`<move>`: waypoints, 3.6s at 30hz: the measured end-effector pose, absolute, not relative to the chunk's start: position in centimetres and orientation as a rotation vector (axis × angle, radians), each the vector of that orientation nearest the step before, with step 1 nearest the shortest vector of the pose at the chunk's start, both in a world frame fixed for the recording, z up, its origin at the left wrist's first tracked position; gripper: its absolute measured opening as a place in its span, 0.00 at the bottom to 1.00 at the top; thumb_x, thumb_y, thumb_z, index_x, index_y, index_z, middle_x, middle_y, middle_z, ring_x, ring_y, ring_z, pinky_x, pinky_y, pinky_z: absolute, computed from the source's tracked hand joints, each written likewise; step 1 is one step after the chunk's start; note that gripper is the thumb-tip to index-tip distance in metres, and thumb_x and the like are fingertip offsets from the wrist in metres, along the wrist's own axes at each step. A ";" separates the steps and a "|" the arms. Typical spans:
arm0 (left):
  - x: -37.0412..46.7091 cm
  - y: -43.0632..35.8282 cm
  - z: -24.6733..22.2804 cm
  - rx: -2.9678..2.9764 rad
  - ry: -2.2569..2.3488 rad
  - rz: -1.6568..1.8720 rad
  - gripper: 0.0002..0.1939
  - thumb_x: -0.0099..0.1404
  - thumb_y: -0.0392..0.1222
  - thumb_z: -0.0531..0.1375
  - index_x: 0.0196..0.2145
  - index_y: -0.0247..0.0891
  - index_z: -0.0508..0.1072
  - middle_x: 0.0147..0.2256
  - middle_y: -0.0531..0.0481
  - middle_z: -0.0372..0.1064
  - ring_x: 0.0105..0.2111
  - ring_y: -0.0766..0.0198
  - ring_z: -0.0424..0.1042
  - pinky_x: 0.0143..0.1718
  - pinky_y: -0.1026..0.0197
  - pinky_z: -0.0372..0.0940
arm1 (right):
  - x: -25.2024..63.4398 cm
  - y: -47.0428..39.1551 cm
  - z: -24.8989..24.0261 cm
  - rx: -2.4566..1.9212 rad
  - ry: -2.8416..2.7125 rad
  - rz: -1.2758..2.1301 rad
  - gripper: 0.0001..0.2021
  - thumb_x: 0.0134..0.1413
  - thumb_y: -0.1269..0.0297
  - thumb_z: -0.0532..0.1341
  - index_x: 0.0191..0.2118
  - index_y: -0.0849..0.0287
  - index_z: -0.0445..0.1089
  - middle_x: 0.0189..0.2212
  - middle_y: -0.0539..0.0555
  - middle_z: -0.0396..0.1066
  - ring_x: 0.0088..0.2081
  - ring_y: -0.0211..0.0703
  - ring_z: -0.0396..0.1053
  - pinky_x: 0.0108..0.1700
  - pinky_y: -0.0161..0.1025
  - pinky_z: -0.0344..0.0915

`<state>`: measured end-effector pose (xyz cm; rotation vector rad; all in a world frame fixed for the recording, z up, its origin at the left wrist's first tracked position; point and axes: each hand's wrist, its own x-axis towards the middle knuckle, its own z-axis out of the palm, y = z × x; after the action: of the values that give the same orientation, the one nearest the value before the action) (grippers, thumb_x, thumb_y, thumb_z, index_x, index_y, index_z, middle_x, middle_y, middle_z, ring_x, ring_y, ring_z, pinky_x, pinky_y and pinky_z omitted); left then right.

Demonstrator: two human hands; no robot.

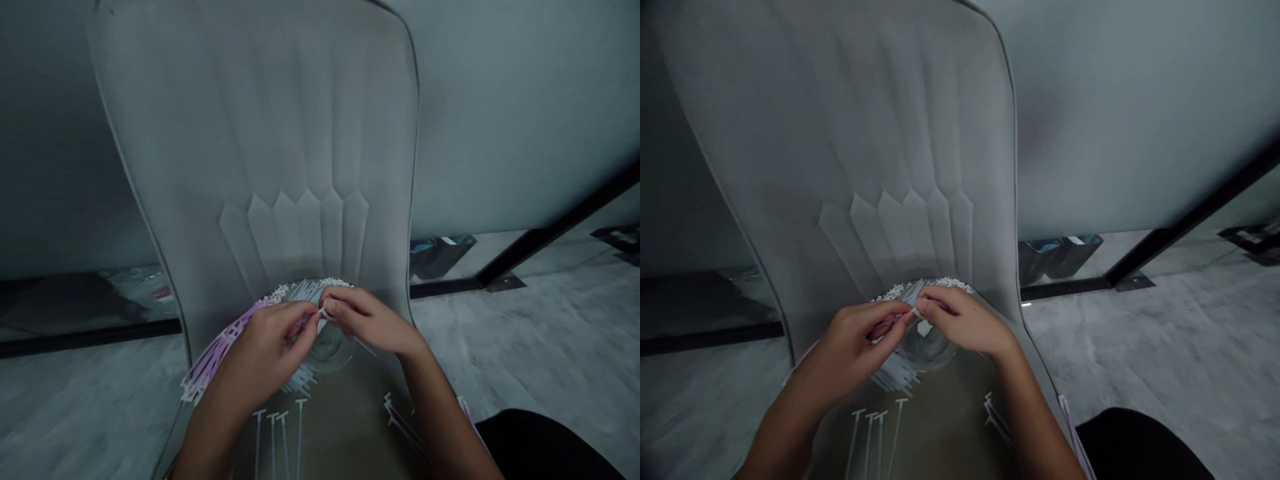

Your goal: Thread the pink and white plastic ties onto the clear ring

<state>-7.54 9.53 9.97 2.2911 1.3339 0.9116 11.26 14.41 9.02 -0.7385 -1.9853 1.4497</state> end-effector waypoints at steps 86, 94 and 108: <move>-5.9 9.8 9.7 1.993 1.331 1.359 0.04 0.63 0.32 0.61 0.33 0.39 0.74 0.32 0.52 0.75 0.32 0.65 0.73 0.35 0.63 0.67 | 11.0 13.8 9.6 -0.869 -2.053 0.879 0.11 0.64 0.70 0.53 0.31 0.59 0.68 0.21 0.46 0.60 0.24 0.34 0.57 0.28 0.33 0.53; -6.2 9.9 9.5 1.939 1.381 1.359 0.04 0.62 0.32 0.61 0.33 0.39 0.73 0.31 0.52 0.73 0.30 0.66 0.72 0.33 0.63 0.68 | 11.0 13.9 9.3 -0.904 -1.997 0.892 0.11 0.65 0.66 0.53 0.32 0.59 0.68 0.22 0.46 0.61 0.24 0.35 0.58 0.27 0.34 0.53; -6.2 10.1 8.9 1.909 1.399 1.423 0.05 0.60 0.32 0.62 0.30 0.40 0.77 0.30 0.53 0.77 0.30 0.64 0.75 0.33 0.62 0.69 | 11.0 14.0 9.4 -0.896 -2.027 0.833 0.11 0.62 0.72 0.54 0.30 0.59 0.69 0.22 0.47 0.62 0.25 0.35 0.60 0.28 0.33 0.54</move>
<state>-6.15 10.05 8.94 1.9092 1.3991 1.4227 10.99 13.97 9.39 -0.8959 -2.0266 0.8332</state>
